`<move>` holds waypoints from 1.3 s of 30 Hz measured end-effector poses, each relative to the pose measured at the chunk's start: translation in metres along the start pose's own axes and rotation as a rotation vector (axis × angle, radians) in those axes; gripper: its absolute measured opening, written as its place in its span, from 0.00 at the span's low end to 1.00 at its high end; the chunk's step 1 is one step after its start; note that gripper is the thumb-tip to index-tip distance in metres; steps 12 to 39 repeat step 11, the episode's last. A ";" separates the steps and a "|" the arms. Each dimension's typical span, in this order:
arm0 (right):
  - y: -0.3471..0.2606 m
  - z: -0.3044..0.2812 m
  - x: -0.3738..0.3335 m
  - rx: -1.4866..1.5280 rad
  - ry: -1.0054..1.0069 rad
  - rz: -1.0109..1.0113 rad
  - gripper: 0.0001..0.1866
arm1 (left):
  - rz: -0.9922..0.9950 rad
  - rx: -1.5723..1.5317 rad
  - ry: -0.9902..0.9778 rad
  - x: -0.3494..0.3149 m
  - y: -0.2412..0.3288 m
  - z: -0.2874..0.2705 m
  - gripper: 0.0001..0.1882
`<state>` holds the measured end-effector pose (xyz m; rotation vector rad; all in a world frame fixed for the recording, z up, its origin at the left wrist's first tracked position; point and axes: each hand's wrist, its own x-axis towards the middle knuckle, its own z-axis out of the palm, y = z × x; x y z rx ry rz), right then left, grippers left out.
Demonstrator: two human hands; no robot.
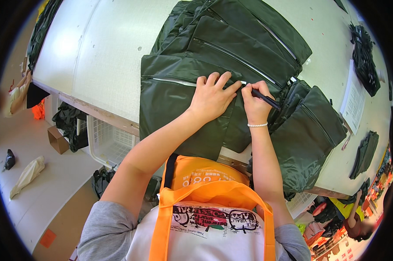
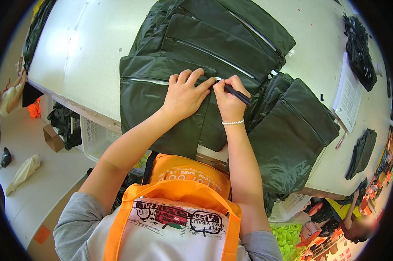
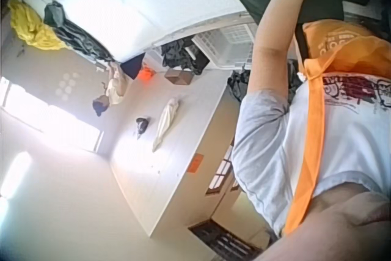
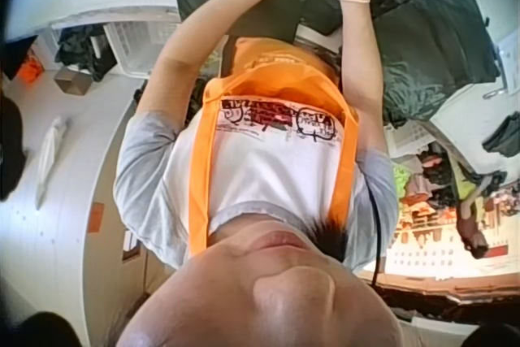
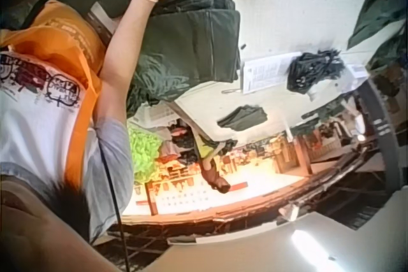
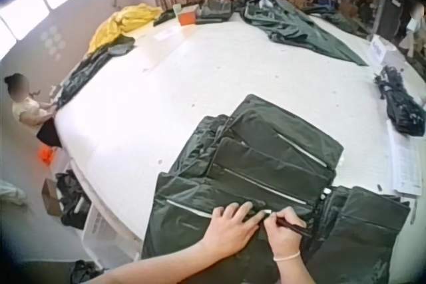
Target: The person folds green pouches, places a paper insert inside each, and stacks them. Then the person writes on the white tags of a stack of green pouches using a black marker.
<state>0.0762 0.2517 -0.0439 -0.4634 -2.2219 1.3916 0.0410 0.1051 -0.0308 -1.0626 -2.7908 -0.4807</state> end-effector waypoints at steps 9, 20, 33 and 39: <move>-0.016 -0.016 -0.011 0.181 -0.002 0.135 0.06 | -0.047 -0.099 0.020 0.000 0.000 0.001 0.19; -0.023 -0.024 -0.027 -0.393 -0.196 -0.122 0.09 | -0.105 -0.230 0.037 -0.004 -0.007 0.010 0.21; -0.023 -0.024 -0.027 -0.393 -0.196 -0.122 0.09 | -0.105 -0.230 0.037 -0.004 -0.007 0.010 0.21; -0.023 -0.024 -0.027 -0.393 -0.196 -0.122 0.09 | -0.105 -0.230 0.037 -0.004 -0.007 0.010 0.21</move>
